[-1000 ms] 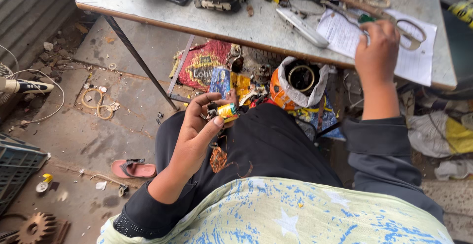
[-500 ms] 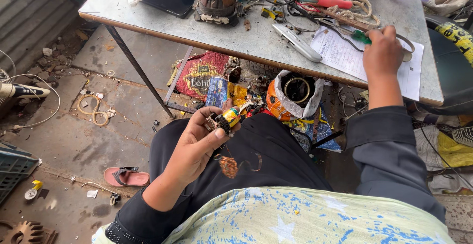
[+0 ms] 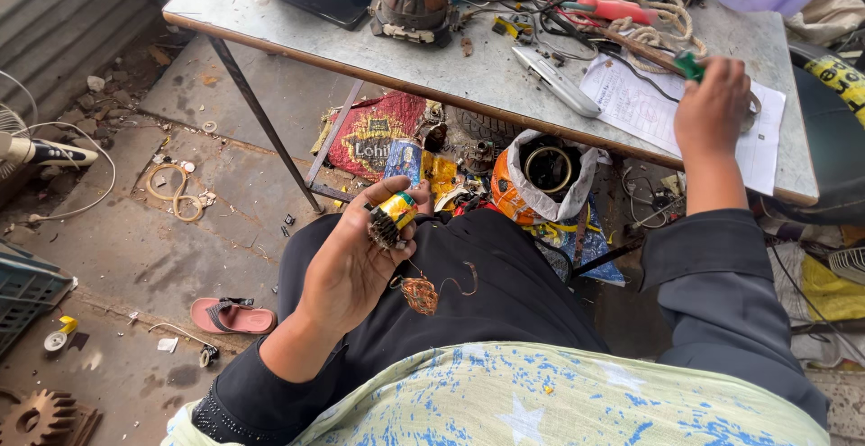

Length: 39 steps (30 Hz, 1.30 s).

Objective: The person sits on the floor and repairs a small electronic component, likely a motor or transformer. They use their hands to manipulate copper wire and yellow tape, and use a screwdriver to adjust internal parts. The person repeatedly inspects and adjusts the component throughout the video.

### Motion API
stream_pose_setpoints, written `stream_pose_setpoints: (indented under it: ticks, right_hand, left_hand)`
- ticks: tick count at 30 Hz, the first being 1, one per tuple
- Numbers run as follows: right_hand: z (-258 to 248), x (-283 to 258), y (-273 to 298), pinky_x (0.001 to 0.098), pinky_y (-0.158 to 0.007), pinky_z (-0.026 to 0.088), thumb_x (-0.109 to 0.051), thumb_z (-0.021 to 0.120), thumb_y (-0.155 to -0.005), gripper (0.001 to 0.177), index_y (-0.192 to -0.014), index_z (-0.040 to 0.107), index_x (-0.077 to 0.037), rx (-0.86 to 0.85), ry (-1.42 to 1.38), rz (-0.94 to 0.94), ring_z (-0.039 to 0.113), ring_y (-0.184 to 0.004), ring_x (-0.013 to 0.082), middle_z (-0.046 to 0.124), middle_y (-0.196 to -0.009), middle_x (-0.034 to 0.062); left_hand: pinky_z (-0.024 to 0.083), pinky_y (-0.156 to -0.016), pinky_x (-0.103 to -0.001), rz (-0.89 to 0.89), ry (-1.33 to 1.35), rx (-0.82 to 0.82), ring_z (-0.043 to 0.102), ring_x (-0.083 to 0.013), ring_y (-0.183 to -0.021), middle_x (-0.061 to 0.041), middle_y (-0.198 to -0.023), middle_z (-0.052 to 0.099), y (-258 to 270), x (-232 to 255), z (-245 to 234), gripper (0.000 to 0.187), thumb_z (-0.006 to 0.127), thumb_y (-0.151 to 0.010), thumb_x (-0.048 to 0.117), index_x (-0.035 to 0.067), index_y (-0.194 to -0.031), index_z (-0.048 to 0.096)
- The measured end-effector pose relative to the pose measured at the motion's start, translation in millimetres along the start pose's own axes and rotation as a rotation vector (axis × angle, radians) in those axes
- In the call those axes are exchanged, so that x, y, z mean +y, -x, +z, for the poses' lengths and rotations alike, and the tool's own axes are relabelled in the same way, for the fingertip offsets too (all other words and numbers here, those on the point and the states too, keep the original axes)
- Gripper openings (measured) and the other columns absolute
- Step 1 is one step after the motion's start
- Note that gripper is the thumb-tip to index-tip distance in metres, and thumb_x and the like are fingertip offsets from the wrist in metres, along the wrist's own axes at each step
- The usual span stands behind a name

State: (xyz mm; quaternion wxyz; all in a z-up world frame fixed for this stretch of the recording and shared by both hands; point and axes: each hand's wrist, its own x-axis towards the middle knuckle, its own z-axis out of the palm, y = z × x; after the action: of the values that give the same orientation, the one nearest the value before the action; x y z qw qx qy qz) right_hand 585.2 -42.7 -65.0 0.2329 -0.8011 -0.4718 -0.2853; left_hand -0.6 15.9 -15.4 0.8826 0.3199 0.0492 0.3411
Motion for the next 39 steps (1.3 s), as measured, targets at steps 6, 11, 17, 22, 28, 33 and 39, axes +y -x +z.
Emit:
stream_pose_setpoints:
  ticks: [6,11,17,22,28,33,39]
  right_hand:
    - [-38,-40,6,0.0433,-0.109,0.055,0.008,0.054,-0.104,0.049,-0.149,0.042,-0.006,0.255,-0.299,-0.121,0.067,-0.118,0.0298,0.063,-0.131,0.0126]
    - [-104,-172,58,0.0335,-0.078,0.060,-0.007,0.051,-0.106,0.055,-0.157,0.028,-0.009,-0.098,-1.227,0.002,0.064,-0.079,0.0179,0.051,-0.110,0.0061]
    - [-126,-295,165,0.0423,-0.090,0.066,-0.009,0.056,-0.107,0.036,-0.140,0.046,-0.004,-0.417,-1.588,-0.209,0.073,-0.114,0.0353,0.062,-0.120,0.0131]
    - [-135,-317,188,0.0435,-0.101,0.059,-0.007,0.055,-0.108,0.045,-0.151,0.045,-0.005,-0.540,-1.707,-0.401,0.058,-0.140,0.0417,0.057,-0.130,0.0186]
    - [-148,-321,181,0.0396,-0.095,0.061,-0.006,0.053,-0.107,0.044,-0.151,0.048,-0.005,-0.528,-1.551,-0.527,0.068,-0.120,0.0318,0.063,-0.132,0.0258]
    - [-149,-321,182,0.0377,-0.094,0.063,-0.008,0.057,-0.107,0.045,-0.151,0.050,-0.004,-0.526,-1.543,-0.531,0.073,-0.109,0.0260,0.068,-0.124,0.0221]
    - [-150,-319,182,0.0312,-0.085,0.061,-0.008,0.059,-0.106,0.044,-0.149,0.052,-0.002,-0.511,-1.528,-0.516,0.070,-0.091,0.0165,0.072,-0.120,0.0213]
  left_hand:
    - [0.056,-0.080,-0.033,0.083,-0.011,0.171,0.067,-0.0195,-0.092,-0.010,-0.112,0.065,-5,1,2,0.068,0.037,-0.106,0.053,-0.002,-0.142,0.052]
    - [0.056,-0.083,-0.037,0.235,-0.117,0.122,0.065,-0.0196,-0.098,-0.011,-0.110,0.062,-15,5,10,0.053,0.045,-0.114,0.040,0.002,-0.148,0.057]
    - [0.060,-0.093,-0.039,0.509,-0.067,0.060,0.071,-0.0244,-0.108,-0.014,-0.120,0.064,-12,12,21,0.072,0.037,-0.111,0.059,-0.003,-0.138,0.060]
    - [0.061,-0.089,-0.037,0.663,-0.145,0.028,0.074,-0.0256,-0.100,-0.016,-0.114,0.061,-10,8,13,0.072,0.035,-0.117,0.057,-0.009,-0.125,0.063]
    - [0.063,-0.080,-0.032,0.738,-0.278,-0.047,0.074,-0.0245,-0.095,-0.014,-0.119,0.056,-11,-2,13,0.068,0.038,-0.118,0.052,-0.010,-0.119,0.066]
    - [0.063,-0.078,-0.030,0.735,-0.372,-0.048,0.075,-0.0239,-0.095,-0.013,-0.122,0.055,-3,2,16,0.066,0.039,-0.117,0.051,-0.008,-0.123,0.067]
    - [0.064,-0.080,-0.029,0.798,-0.497,-0.032,0.075,-0.0225,-0.093,-0.013,-0.123,0.056,0,8,20,0.064,0.041,-0.116,0.051,-0.007,-0.124,0.067]
